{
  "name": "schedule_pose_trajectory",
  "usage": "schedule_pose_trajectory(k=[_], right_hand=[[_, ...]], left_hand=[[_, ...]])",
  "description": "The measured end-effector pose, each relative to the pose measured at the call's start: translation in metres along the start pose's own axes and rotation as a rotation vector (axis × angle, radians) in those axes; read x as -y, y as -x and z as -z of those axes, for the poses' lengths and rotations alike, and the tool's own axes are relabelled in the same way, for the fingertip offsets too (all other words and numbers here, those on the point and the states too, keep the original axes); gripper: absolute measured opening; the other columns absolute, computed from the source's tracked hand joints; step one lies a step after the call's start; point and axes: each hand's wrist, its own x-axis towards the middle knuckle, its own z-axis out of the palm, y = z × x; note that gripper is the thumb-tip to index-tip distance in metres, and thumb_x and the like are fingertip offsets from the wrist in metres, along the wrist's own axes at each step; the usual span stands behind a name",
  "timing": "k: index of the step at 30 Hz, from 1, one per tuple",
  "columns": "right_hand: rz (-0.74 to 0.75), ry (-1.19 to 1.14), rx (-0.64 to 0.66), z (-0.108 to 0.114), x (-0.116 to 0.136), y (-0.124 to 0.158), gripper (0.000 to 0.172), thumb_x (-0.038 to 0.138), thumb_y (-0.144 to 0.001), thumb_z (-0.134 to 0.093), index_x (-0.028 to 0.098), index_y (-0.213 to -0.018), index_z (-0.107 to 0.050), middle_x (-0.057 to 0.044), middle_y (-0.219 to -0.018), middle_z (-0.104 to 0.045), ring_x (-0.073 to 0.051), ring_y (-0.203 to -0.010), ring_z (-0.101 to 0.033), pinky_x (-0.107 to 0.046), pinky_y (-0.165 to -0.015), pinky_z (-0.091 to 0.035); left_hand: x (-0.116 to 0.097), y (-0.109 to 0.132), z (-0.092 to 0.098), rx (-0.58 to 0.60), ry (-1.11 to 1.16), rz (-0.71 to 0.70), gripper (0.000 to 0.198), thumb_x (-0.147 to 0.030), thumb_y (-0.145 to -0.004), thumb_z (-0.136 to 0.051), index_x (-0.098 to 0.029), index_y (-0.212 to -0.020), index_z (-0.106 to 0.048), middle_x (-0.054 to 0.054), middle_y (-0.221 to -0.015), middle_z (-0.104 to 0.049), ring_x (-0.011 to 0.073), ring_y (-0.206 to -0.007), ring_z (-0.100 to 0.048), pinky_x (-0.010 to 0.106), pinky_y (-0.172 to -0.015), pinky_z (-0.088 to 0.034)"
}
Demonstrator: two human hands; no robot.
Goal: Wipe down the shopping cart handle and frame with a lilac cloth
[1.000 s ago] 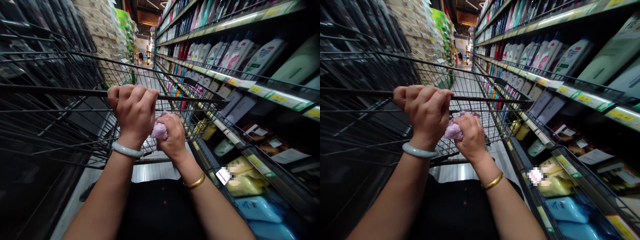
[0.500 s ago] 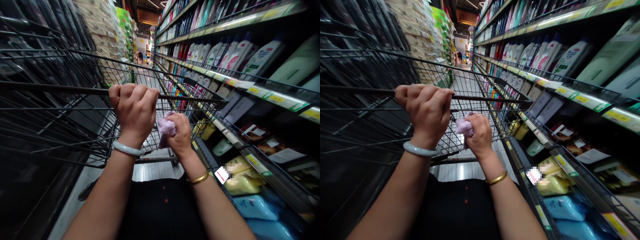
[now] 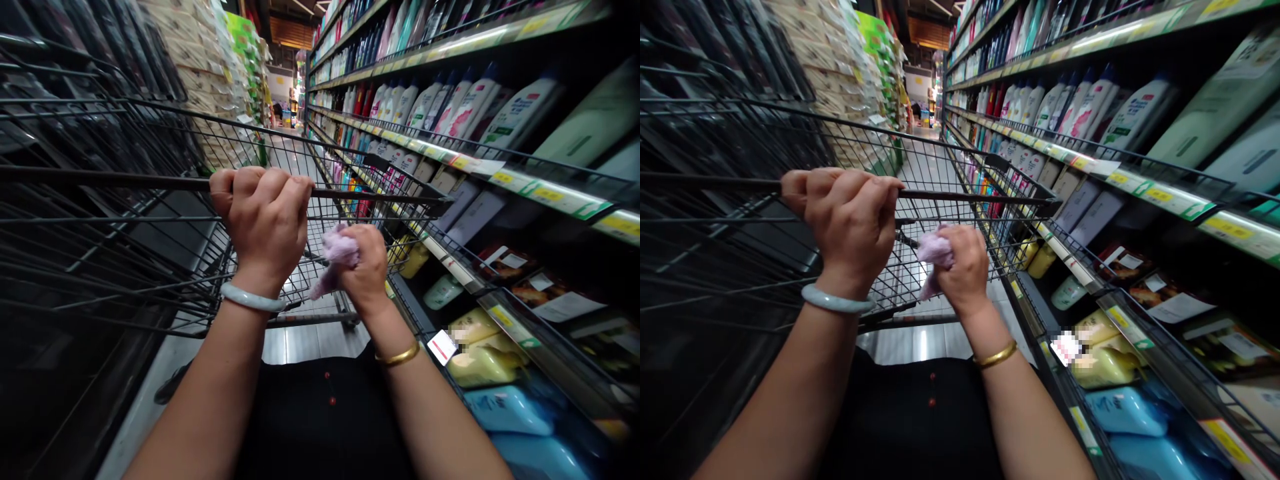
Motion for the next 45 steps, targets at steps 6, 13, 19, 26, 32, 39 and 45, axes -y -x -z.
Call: schedule_pose_trajectory(k=[6,13,19,26,32,39,45], right_hand=[[-0.096,0.028,0.04,-0.002,0.003,0.004,0.029,0.012,-0.078,-0.063,0.025,-0.104,-0.062,-0.007,-0.102,-0.067,-0.025,-0.098,-0.063,-0.043,-0.088,-0.055],[-0.077,0.072,0.073,0.0,-0.002,0.003,0.033,0.009,-0.075,-0.061,0.026,-0.104,-0.062,-0.006,-0.103,-0.069,-0.026,-0.1,-0.063,-0.044,-0.091,-0.054],[-0.16,0.067,0.052,0.0,0.001,0.007,0.03,0.01,-0.076,-0.062,0.022,-0.104,-0.064,-0.008,-0.103,-0.068,-0.026,-0.098,-0.062,-0.044,-0.088,-0.053],[-0.058,0.098,0.113,0.0,0.004,0.007,0.033,0.008,-0.076,-0.06,0.023,-0.105,-0.064,-0.007,-0.105,-0.069,-0.025,-0.101,-0.062,-0.042,-0.091,-0.054],[-0.183,0.107,0.054,0.004,-0.003,0.006,0.034,0.009,-0.074,-0.062,0.025,-0.104,-0.063,-0.006,-0.103,-0.067,-0.025,-0.099,-0.062,-0.042,-0.09,-0.055],[-0.061,0.08,0.163,-0.002,0.005,0.008,0.03,0.009,-0.078,-0.061,0.024,-0.104,-0.064,-0.007,-0.104,-0.069,-0.026,-0.102,-0.062,-0.043,-0.091,-0.053],[-0.133,0.065,0.09,0.002,-0.002,0.007,0.032,0.009,-0.075,-0.063,0.023,-0.104,-0.063,-0.007,-0.102,-0.068,-0.025,-0.097,-0.062,-0.042,-0.088,-0.054]], left_hand=[[0.001,-0.001,0.003,0.073,0.0,0.016,0.03,-0.041,-0.105,-0.042,-0.03,-0.099,-0.069,0.003,-0.1,-0.07,0.0258,-0.112,-0.053,0.064,-0.11,-0.027],[0.001,-0.001,0.002,0.057,-0.01,0.011,0.029,-0.042,-0.105,-0.044,-0.031,-0.1,-0.07,0.004,-0.101,-0.07,0.0277,-0.113,-0.053,0.063,-0.11,-0.027],[0.0,-0.001,0.001,0.047,0.02,0.052,0.024,-0.04,-0.102,-0.048,-0.034,-0.096,-0.071,0.004,-0.102,-0.07,0.0312,-0.117,-0.054,0.063,-0.113,-0.025],[0.002,-0.001,0.001,0.027,-0.001,0.015,0.027,-0.043,-0.104,-0.045,-0.034,-0.097,-0.069,0.003,-0.098,-0.069,0.0281,-0.113,-0.054,0.061,-0.112,-0.026],[0.001,-0.001,0.002,0.03,0.0,0.014,0.028,-0.044,-0.104,-0.044,-0.033,-0.098,-0.07,0.003,-0.099,-0.069,0.028,-0.114,-0.053,0.061,-0.113,-0.025],[0.002,-0.001,0.001,0.042,0.026,0.035,0.026,-0.043,-0.103,-0.046,-0.034,-0.098,-0.07,0.004,-0.103,-0.07,0.0298,-0.116,-0.052,0.064,-0.114,-0.023],[0.002,-0.001,0.002,0.075,0.019,0.038,0.029,-0.046,-0.103,-0.043,-0.035,-0.101,-0.07,0.003,-0.104,-0.07,0.0295,-0.117,-0.051,0.066,-0.115,-0.02]])
